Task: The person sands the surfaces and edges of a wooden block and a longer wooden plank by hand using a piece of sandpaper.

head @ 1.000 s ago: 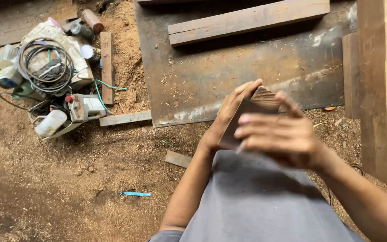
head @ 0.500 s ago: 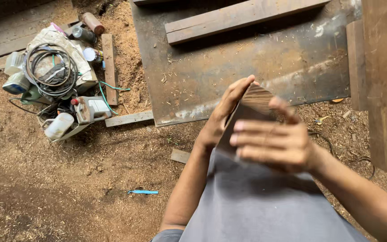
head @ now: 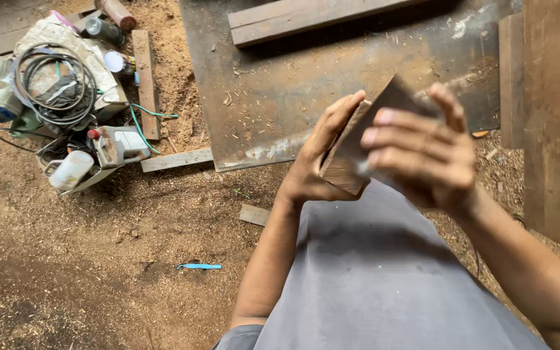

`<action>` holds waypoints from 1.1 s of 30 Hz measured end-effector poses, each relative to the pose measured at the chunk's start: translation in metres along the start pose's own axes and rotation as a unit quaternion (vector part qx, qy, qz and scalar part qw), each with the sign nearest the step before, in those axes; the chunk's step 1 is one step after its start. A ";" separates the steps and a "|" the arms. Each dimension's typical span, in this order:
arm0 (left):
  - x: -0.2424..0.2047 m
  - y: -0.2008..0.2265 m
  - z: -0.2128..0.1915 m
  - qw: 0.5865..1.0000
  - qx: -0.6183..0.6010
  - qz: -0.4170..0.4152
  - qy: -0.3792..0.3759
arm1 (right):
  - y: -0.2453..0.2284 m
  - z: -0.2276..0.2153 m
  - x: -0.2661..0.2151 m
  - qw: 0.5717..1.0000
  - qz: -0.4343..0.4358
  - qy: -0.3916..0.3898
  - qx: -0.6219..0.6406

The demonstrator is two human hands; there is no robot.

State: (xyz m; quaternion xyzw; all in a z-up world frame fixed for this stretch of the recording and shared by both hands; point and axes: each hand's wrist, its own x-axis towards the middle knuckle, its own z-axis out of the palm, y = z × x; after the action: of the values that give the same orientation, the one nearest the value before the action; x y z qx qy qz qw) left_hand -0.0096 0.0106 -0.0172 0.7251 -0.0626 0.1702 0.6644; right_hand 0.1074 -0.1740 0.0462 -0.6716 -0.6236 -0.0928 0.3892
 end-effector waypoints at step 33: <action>-0.004 -0.005 0.002 0.999 0.028 0.020 0.014 | -0.011 0.004 0.014 0.999 0.045 -0.016 -0.013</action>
State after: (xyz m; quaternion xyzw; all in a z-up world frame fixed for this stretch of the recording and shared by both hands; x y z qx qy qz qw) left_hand -0.0116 0.0082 -0.0238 0.7393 -0.0628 0.1953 0.6414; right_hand 0.0984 -0.1616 0.0569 -0.7056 -0.5974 -0.0724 0.3742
